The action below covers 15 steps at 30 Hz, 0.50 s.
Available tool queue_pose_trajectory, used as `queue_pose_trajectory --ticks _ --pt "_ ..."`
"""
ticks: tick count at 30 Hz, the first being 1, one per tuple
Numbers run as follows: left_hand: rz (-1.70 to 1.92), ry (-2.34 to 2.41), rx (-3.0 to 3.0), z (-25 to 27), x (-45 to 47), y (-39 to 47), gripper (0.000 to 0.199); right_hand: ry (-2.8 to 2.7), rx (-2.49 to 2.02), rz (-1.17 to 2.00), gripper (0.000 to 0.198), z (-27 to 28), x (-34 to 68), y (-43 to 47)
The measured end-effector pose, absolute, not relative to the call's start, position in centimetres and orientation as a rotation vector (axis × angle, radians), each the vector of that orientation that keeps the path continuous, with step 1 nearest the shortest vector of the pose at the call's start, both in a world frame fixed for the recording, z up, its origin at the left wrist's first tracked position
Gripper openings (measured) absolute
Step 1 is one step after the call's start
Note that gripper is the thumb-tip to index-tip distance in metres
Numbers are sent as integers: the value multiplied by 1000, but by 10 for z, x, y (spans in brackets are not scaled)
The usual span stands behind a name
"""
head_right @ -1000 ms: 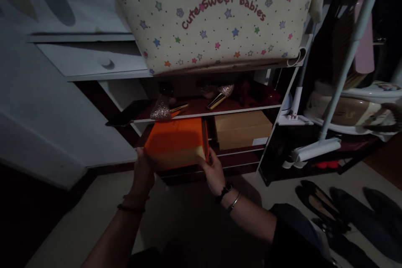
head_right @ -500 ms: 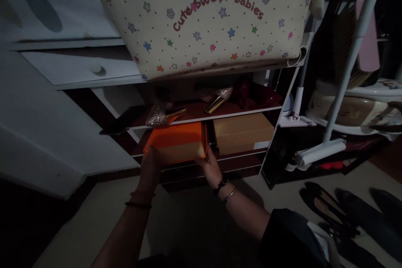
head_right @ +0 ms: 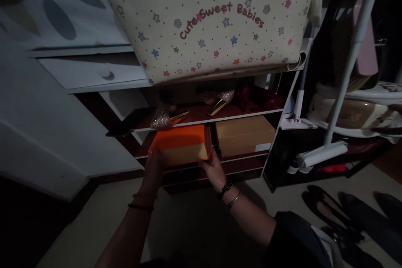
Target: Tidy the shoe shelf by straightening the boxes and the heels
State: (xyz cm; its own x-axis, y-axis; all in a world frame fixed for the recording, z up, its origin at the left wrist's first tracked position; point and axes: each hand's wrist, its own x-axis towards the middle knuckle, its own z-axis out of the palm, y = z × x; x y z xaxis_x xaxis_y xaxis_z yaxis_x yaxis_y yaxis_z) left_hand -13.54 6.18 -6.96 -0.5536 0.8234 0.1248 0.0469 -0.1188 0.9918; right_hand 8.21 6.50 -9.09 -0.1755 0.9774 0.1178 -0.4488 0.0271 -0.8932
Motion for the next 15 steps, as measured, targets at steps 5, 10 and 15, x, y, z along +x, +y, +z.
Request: queue_pose_trajectory --ticks 5,10,15 --pt "1673 1585 1026 -58 -129 53 67 -1116 -724 1459 70 -86 89 46" --pt "1856 1742 982 -55 -131 41 57 -1170 -810 1415 66 -81 114 25" --pt "2097 1743 1123 -34 -129 32 61 -1129 -705 1102 53 -24 161 46"
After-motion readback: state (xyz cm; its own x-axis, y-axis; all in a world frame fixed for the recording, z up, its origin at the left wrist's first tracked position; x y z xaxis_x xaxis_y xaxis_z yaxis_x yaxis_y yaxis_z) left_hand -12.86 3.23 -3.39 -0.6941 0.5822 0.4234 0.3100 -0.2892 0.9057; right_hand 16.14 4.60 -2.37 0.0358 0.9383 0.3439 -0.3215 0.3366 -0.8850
